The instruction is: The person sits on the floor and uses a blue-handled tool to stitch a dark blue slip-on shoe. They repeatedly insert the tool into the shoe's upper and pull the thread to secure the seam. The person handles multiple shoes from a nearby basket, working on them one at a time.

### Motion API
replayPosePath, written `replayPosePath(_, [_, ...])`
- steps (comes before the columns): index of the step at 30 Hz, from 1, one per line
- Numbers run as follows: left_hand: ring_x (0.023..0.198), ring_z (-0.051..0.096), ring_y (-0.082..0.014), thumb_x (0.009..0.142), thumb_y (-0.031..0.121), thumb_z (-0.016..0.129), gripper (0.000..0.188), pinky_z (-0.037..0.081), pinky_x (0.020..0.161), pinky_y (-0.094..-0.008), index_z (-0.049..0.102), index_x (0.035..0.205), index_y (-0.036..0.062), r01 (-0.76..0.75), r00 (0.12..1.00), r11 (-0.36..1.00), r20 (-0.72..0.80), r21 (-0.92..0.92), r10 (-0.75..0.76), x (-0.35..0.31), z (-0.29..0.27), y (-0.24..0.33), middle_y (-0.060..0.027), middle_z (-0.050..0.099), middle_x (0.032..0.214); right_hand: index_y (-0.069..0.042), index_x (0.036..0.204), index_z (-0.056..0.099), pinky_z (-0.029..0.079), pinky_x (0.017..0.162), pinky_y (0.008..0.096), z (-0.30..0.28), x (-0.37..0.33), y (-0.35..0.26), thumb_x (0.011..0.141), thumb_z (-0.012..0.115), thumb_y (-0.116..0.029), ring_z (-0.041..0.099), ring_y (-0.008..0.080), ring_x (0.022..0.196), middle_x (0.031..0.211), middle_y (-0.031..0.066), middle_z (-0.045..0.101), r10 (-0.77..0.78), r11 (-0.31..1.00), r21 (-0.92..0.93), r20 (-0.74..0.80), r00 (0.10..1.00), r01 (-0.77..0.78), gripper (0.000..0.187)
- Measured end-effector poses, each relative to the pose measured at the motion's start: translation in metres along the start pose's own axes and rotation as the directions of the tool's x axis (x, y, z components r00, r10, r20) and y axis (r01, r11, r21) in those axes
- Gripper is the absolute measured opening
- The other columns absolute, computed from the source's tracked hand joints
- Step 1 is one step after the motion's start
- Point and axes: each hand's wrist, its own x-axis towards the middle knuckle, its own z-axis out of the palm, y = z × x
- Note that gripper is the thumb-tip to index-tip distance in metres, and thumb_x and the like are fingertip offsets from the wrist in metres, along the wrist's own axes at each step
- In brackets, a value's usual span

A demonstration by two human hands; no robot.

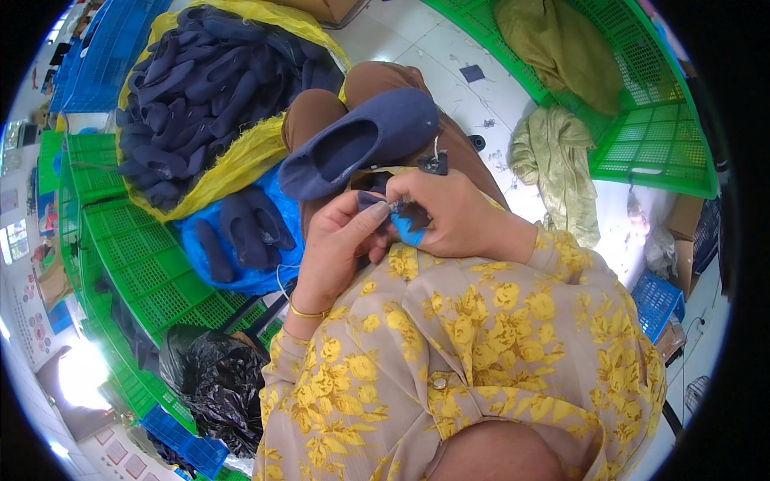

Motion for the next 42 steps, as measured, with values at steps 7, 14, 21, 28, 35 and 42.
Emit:
replayPosePath(7, [0.058, 0.054, -0.0082, 0.09, 0.012, 0.066, 0.014, 0.042, 0.052, -0.02, 0.064, 0.097, 0.0008, -0.027, 0.999, 0.992, -0.032, 0.12, 0.031, 0.001, -0.001, 0.005, -0.0039, 0.063, 0.076, -0.009, 0.107, 0.05, 0.052, 0.06, 0.0376, -0.001, 0.003, 0.004, 0.079, 0.072, -0.013, 0.065, 0.0311, 0.075, 0.09, 0.0101, 0.063, -0.189, 0.98, -0.056, 0.051, 0.981, 0.191, 0.036])
replayPosePath(14, [0.066, 0.06, -0.0122, 0.088, 0.001, 0.065, 0.012, 0.047, 0.056, -0.0239, 0.064, 0.098, -0.0042, -0.247, 0.969, 0.955, 0.038, 0.165, 0.244, -0.008, -0.014, 0.002, -0.0084, 0.066, 0.084, -0.007, 0.114, 0.048, 0.049, 0.068, 0.033, -0.031, 0.004, -0.006, 0.091, 0.061, -0.014, 0.064, 0.0256, 0.075, 0.091, 0.0119, 0.063, 0.208, 0.929, 0.273, 0.17, 0.963, -0.249, 0.027])
replayPosePath(21, [0.074, 0.063, -0.0126, 0.084, -0.005, 0.067, 0.012, 0.053, 0.064, -0.0238, 0.066, 0.095, -0.0035, -0.407, 0.913, 0.872, 0.122, 0.273, 0.388, -0.011, -0.016, 0.0, -0.01, 0.066, 0.092, -0.004, 0.103, 0.063, 0.049, 0.069, 0.0309, -0.041, 0.003, -0.011, 0.085, 0.061, -0.003, 0.064, 0.0242, 0.079, 0.088, 0.0094, 0.067, 0.0, 0.979, 0.201, 0.162, 0.987, -0.033, 0.018])
replayPosePath(28, [0.082, 0.063, -0.0122, 0.088, -0.005, 0.063, 0.012, 0.052, 0.072, -0.023, 0.067, 0.099, -0.0031, -0.429, 0.899, 0.857, 0.227, 0.286, 0.374, -0.011, -0.025, -0.003, -0.0086, 0.066, 0.098, -0.004, 0.104, 0.067, 0.053, 0.073, 0.0351, -0.048, 0.001, -0.01, 0.075, 0.06, 0.005, 0.067, 0.0308, 0.085, 0.095, 0.0123, 0.07, -0.034, 0.992, 0.124, 0.215, 0.976, 0.008, 0.031])
replayPosePath(35, [0.085, 0.062, -0.0124, 0.088, -0.005, 0.063, 0.012, 0.051, 0.075, -0.0235, 0.067, 0.1, -0.0028, -0.425, 0.898, 0.859, 0.258, 0.286, 0.358, -0.011, -0.027, -0.004, -0.0081, 0.066, 0.099, -0.005, 0.106, 0.068, 0.054, 0.075, 0.0366, -0.054, 0.002, -0.02, 0.069, 0.059, 0.008, 0.067, 0.0322, 0.087, 0.096, 0.0124, 0.071, -0.007, 0.99, 0.136, 0.307, 0.952, -0.036, 0.04])
replayPosePath(42, [0.085, 0.062, -0.0129, 0.088, -0.004, 0.063, 0.011, 0.052, 0.075, -0.0237, 0.067, 0.099, -0.0031, -0.405, 0.905, 0.871, 0.255, 0.277, 0.34, -0.011, -0.026, -0.006, -0.0085, 0.066, 0.099, -0.005, 0.107, 0.068, 0.054, 0.076, 0.0385, -0.054, 0.0, -0.016, 0.067, 0.061, 0.006, 0.067, 0.0332, 0.089, 0.096, 0.0136, 0.07, -0.063, 0.995, 0.091, 0.337, 0.939, 0.034, 0.041])
